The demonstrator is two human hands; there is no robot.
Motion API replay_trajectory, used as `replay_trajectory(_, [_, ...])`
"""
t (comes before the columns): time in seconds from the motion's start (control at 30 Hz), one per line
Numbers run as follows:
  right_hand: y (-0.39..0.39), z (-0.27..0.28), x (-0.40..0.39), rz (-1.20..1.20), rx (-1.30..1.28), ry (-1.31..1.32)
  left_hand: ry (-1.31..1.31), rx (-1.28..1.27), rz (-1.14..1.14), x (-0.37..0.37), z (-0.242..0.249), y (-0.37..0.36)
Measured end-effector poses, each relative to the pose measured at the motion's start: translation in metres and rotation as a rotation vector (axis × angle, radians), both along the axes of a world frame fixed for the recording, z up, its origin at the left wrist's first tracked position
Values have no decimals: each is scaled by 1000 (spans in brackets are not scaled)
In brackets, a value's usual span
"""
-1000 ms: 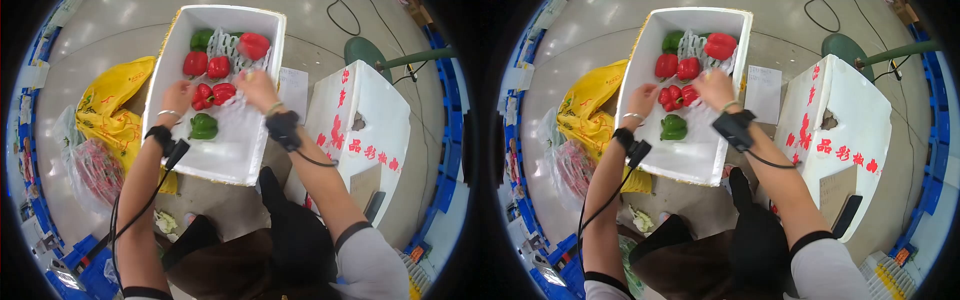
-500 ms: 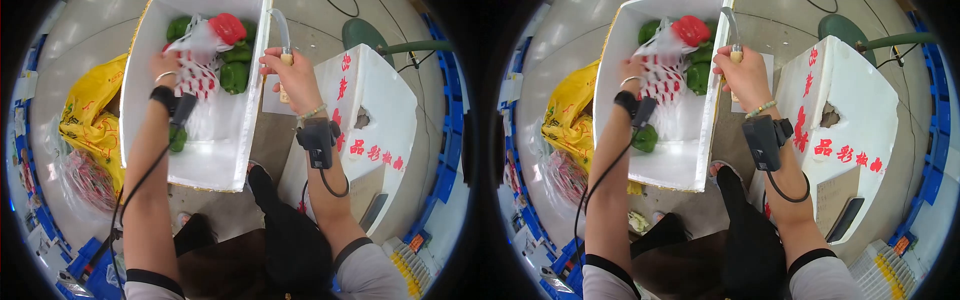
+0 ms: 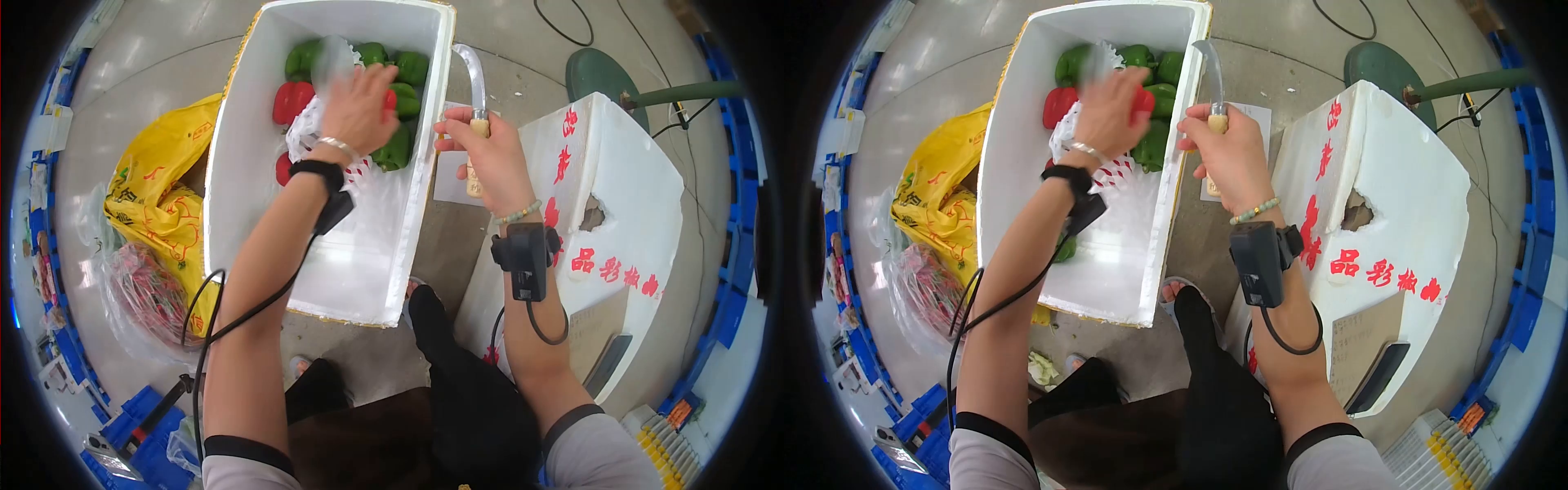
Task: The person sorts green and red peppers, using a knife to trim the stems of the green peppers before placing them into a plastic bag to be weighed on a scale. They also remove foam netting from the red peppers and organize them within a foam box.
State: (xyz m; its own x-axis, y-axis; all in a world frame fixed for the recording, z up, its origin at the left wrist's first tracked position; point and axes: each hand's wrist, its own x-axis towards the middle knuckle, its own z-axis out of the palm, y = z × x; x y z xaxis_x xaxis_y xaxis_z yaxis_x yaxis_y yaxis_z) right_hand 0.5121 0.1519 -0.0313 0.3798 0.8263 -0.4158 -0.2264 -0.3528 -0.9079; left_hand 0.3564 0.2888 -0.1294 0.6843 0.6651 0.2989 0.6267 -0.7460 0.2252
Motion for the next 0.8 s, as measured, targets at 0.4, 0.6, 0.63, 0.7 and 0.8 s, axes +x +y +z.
replay_trajectory(0.4, [-1, -4, -3, 24, 3, -157, 211, -100, 592, -35, 16, 45])
replay_trajectory(0.6, [-1, -5, 4, 18, 19, -163, 635, -292, 740, -48, 13, 57])
replay_trajectory(0.63, [-2, -4, 5, 9, 17, -166, 685, -139, 719, -49, 0, 61])
replay_trajectory(0.7, [-2, 3, 7, -5, 20, -181, 765, 168, 669, -50, -21, 67])
replay_trajectory(0.8, [-2, 7, 8, -38, 24, -188, 459, 334, 453, -26, -28, 65])
